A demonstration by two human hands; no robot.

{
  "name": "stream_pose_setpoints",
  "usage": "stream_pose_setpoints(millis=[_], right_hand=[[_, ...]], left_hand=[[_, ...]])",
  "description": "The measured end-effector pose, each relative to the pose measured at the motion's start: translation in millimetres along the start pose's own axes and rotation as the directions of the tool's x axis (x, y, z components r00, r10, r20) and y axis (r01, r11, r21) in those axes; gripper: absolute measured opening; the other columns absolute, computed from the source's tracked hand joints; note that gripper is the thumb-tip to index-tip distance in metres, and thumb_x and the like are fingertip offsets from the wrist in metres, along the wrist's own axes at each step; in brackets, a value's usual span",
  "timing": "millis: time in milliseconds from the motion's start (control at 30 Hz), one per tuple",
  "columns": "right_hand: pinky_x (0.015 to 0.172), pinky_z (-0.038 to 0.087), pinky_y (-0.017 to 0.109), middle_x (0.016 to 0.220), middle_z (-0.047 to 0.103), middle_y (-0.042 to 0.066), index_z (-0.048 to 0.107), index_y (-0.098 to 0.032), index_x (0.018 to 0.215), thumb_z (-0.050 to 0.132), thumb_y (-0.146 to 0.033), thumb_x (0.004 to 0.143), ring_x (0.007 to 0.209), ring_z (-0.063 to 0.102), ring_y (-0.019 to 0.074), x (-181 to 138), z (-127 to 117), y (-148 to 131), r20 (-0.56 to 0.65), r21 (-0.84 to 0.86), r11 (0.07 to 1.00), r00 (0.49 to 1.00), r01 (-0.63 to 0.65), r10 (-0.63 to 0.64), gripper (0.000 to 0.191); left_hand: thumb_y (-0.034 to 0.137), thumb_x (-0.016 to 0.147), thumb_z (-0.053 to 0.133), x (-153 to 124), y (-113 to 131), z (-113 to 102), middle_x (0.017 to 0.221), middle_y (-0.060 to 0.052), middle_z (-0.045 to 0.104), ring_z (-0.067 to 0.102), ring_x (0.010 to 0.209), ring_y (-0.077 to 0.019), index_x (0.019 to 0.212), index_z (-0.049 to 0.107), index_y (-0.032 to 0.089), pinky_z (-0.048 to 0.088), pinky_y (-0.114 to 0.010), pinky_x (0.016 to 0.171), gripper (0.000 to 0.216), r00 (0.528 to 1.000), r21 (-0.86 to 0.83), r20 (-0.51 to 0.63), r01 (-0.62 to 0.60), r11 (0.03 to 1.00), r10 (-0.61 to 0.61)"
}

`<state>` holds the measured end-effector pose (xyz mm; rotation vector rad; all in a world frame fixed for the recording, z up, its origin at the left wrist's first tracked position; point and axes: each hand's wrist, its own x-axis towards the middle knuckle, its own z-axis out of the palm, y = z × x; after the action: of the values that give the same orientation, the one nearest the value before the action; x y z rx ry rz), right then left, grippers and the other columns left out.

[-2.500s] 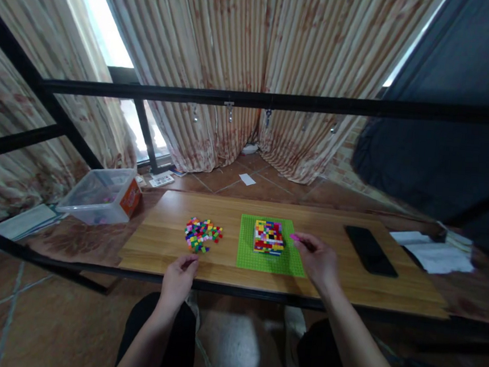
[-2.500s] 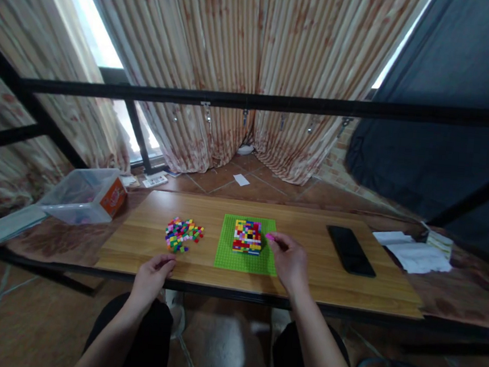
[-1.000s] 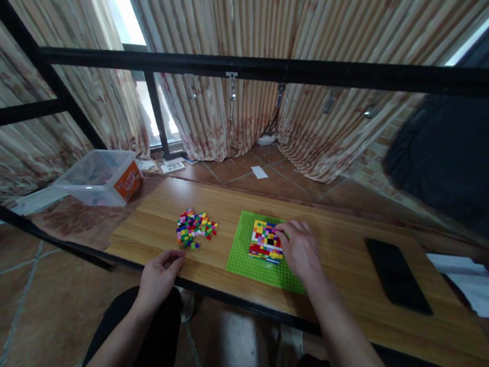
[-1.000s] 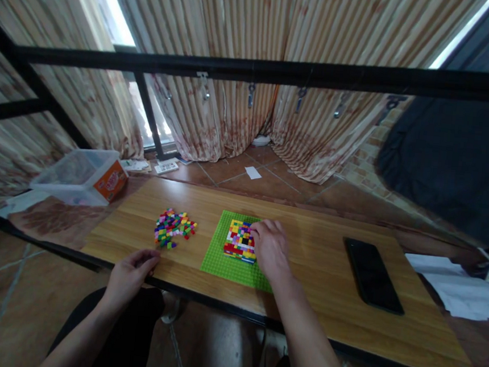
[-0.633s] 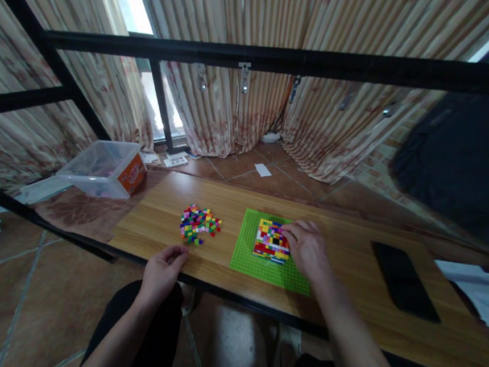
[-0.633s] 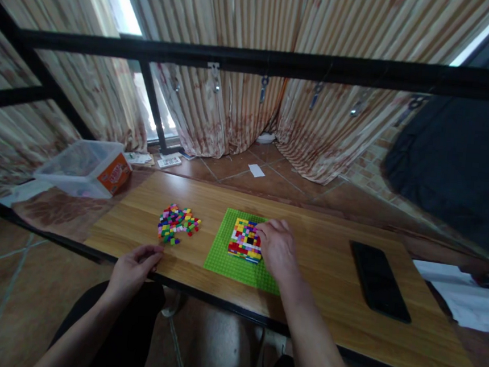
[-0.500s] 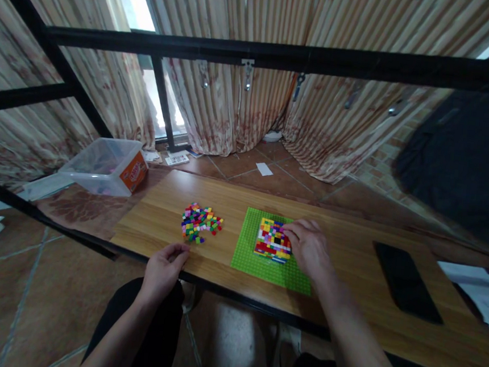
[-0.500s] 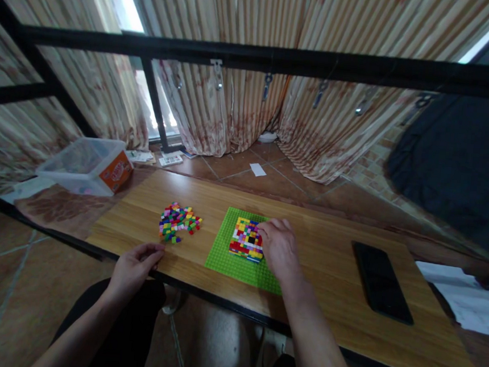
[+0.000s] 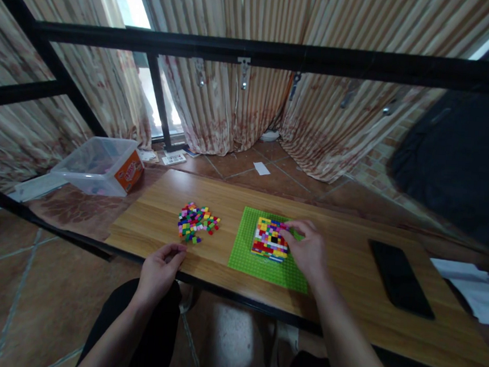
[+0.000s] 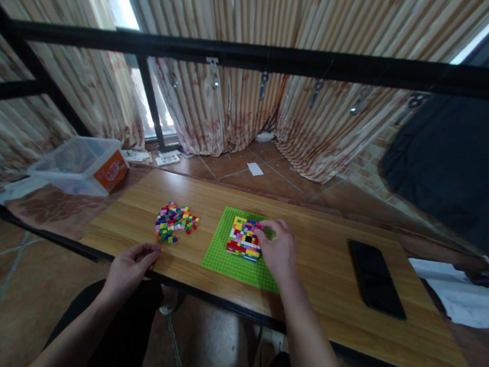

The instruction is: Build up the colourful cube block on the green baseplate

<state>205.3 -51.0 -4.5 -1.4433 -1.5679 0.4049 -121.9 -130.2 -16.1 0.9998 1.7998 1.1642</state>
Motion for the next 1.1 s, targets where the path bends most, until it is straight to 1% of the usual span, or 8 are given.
stream_pose_setpoints(millis=[67, 167, 267, 400, 500, 667, 833, 1100], right_hand=[[0.084, 0.049, 0.043, 0.101, 0.069, 0.009, 0.072, -0.021, 0.096, 0.072, -0.048, 0.072, 0.09, 0.063, 0.0239, -0.8, 3.8, 4.5, 0.009, 0.106, 0.987, 0.993, -0.119, 0.118, 0.037], [0.085, 0.051, 0.043, 0.107, 0.07, 0.011, 0.069, -0.019, 0.107, 0.075, -0.051, 0.066, 0.097, 0.064, 0.0254, -1.6, 10.3, 8.9, 0.053, 0.29, 0.914, 0.958, -0.284, 0.281, 0.053], [0.088, 0.051, 0.042, 0.11, 0.07, 0.011, 0.068, -0.019, 0.11, 0.072, -0.055, 0.068, 0.101, 0.064, 0.0247, -1.5, 16.5, 9.0, 0.086, 0.422, 0.832, 0.93, -0.36, 0.358, 0.055], [0.091, 0.05, 0.041, 0.111, 0.071, 0.009, 0.07, -0.02, 0.105, 0.068, -0.059, 0.071, 0.101, 0.065, 0.0242, -0.1, 23.2, 4.8, 0.091, 0.441, 0.813, 0.92, -0.38, 0.381, 0.052], [0.086, 0.051, 0.04, 0.102, 0.074, 0.008, 0.072, -0.02, 0.098, 0.067, -0.062, 0.07, 0.094, 0.067, 0.0244, 0.9, 26.6, 2.5, 0.112, 0.424, 0.818, 0.919, -0.388, 0.378, 0.051], [0.077, 0.05, 0.036, 0.089, 0.073, 0.006, 0.073, -0.019, 0.092, 0.063, -0.063, 0.072, 0.082, 0.065, 0.022, 0.8, 28.0, 2.8, 0.105, 0.356, 0.87, 0.94, -0.34, 0.325, 0.049], [0.072, 0.049, 0.034, 0.083, 0.072, 0.005, 0.072, -0.019, 0.088, 0.061, -0.062, 0.074, 0.078, 0.063, 0.0209, -0.8, 28.3, 0.8, 0.073, 0.33, 0.895, 0.953, -0.301, 0.294, 0.047], [0.08, 0.051, 0.038, 0.095, 0.074, 0.007, 0.072, -0.02, 0.096, 0.061, -0.065, 0.074, 0.089, 0.066, 0.0236, -5.6, 24.9, 1.3, 0.094, 0.435, 0.834, 0.939, -0.338, 0.331, 0.051]], left_hand=[[0.043, 0.061, 0.069, -0.9, 1.9, -0.1, 0.058, 0.001, 0.06, 0.049, 0.051, -0.0115, 0.081, 0.068, 0.015, 0.038, -0.023, 0.051, 0.034, 1.0, -0.008, 0.005, -0.006, 1.0, 0.006], [0.043, 0.062, 0.069, -0.8, 1.2, -0.2, 0.058, 0.001, 0.059, 0.049, 0.051, -0.0115, 0.081, 0.068, 0.015, 0.037, -0.022, 0.051, 0.034, 1.0, 0.003, 0.006, -0.007, 1.0, 0.007], [0.043, 0.062, 0.069, -0.2, -0.6, -0.1, 0.057, 0.002, 0.058, 0.049, 0.051, -0.0114, 0.082, 0.068, 0.015, 0.037, -0.022, 0.05, 0.035, 1.0, 0.004, 0.006, -0.004, 1.0, 0.004], [0.042, 0.06, 0.069, -0.7, 0.6, 0.4, 0.056, 0.002, 0.057, 0.049, 0.051, -0.0119, 0.081, 0.067, 0.015, 0.038, -0.023, 0.051, 0.034, 1.0, -0.005, 0.006, 0.008, 1.0, -0.008], [0.042, 0.061, 0.068, -1.6, 2.5, 0.8, 0.056, 0.002, 0.058, 0.05, 0.052, -0.0119, 0.082, 0.068, 0.015, 0.039, -0.022, 0.052, 0.034, 1.0, 0.008, -0.005, 0.012, 1.0, -0.012], [0.042, 0.062, 0.068, -0.6, -0.2, 1.4, 0.053, 0.002, 0.056, 0.047, 0.049, -0.0113, 0.082, 0.068, 0.015, 0.036, -0.022, 0.049, 0.034, 1.0, 0.028, -0.018, 0.011, 1.0, -0.011], [0.043, 0.062, 0.067, 0.5, -3.8, 2.1, 0.059, 0.001, 0.06, 0.049, 0.05, -0.0118, 0.081, 0.069, 0.015, 0.038, -0.023, 0.05, 0.033, 1.0, 0.027, -0.022, -0.004, 1.0, 0.005], [0.039, 0.064, 0.067, -0.2, -1.5, 1.6, 0.067, -0.001, 0.064, 0.051, 0.052, -0.0112, 0.082, 0.068, 0.015, 0.041, -0.023, 0.053, 0.031, 1.0, -0.021, 0.006, -0.016, 1.0, 0.016]])
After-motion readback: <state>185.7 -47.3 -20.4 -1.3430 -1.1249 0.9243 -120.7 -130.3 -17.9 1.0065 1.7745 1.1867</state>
